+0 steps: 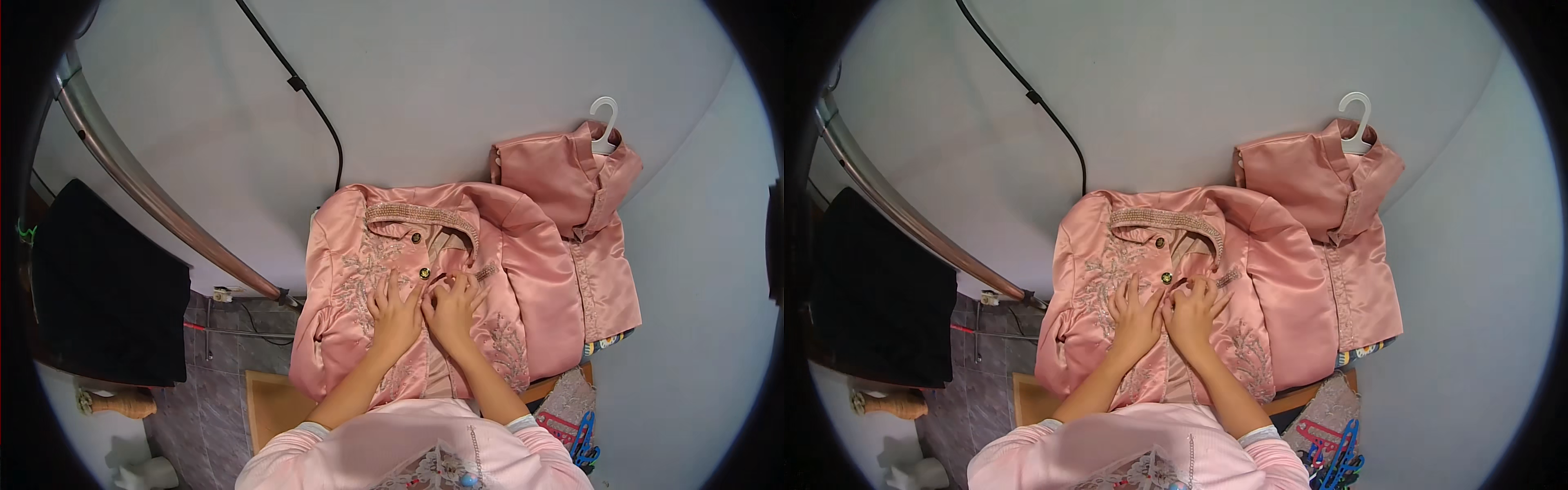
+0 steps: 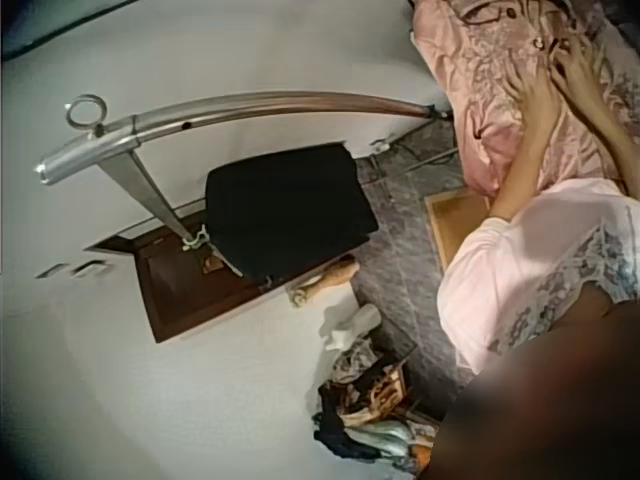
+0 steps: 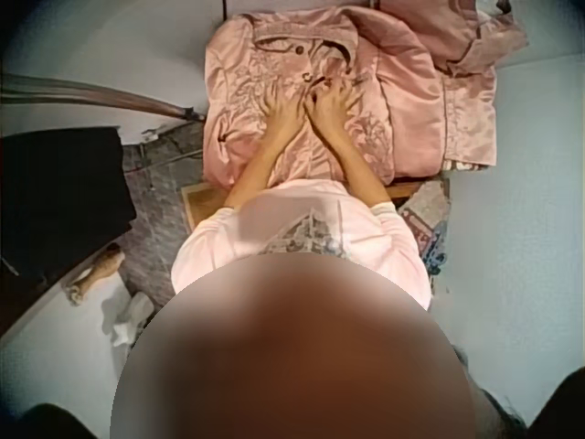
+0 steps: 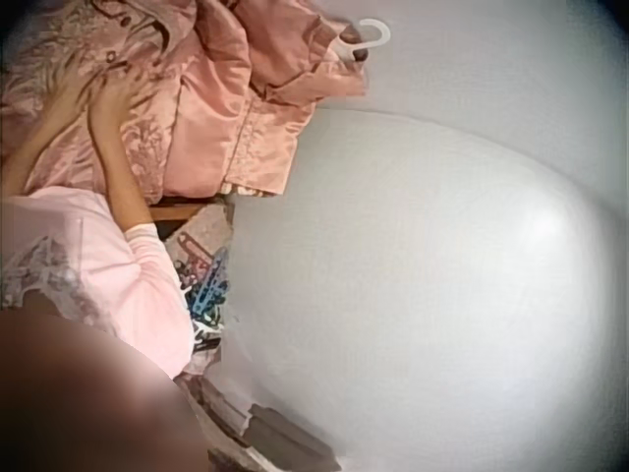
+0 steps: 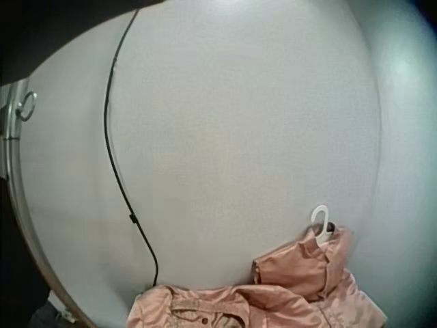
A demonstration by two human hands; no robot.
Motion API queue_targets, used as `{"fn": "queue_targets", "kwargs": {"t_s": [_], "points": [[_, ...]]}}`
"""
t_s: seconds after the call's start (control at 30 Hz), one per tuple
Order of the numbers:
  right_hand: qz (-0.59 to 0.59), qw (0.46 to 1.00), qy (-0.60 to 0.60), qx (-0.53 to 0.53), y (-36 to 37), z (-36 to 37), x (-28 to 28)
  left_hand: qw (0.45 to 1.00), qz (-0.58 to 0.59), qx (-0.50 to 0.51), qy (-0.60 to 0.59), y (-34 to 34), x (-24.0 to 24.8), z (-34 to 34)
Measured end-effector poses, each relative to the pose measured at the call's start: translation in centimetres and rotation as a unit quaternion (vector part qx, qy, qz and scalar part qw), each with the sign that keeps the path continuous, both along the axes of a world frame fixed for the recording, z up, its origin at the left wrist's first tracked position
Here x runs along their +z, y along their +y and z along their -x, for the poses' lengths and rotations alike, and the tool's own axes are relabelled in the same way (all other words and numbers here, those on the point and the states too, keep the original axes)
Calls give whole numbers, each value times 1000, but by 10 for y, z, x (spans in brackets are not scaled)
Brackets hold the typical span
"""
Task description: The recorder buttons and arranges a pink shirt and an embroidered jacket on a workbench.
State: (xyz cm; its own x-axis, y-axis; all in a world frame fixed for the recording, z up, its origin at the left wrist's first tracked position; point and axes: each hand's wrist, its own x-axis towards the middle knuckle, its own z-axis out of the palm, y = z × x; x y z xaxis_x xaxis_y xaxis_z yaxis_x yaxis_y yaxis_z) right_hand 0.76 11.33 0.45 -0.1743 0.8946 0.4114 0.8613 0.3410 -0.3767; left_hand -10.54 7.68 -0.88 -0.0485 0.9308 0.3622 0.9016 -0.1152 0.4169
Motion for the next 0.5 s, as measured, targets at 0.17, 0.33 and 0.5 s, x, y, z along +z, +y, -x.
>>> {"fn": "queue_targets", "kwargs": {"t_s": [0.17,0.33,0.5], "points": [[-11,1000,4,-3,-6,-3,3,1000,5,0,8,0,1,0],[-17,1000,-5,2,-8,-3,2,1000,5,2,2,-1,1,0],[-3,1000,3,-15,-6,-1,0,1000,-1,1,-9,0,-1,0]]}}
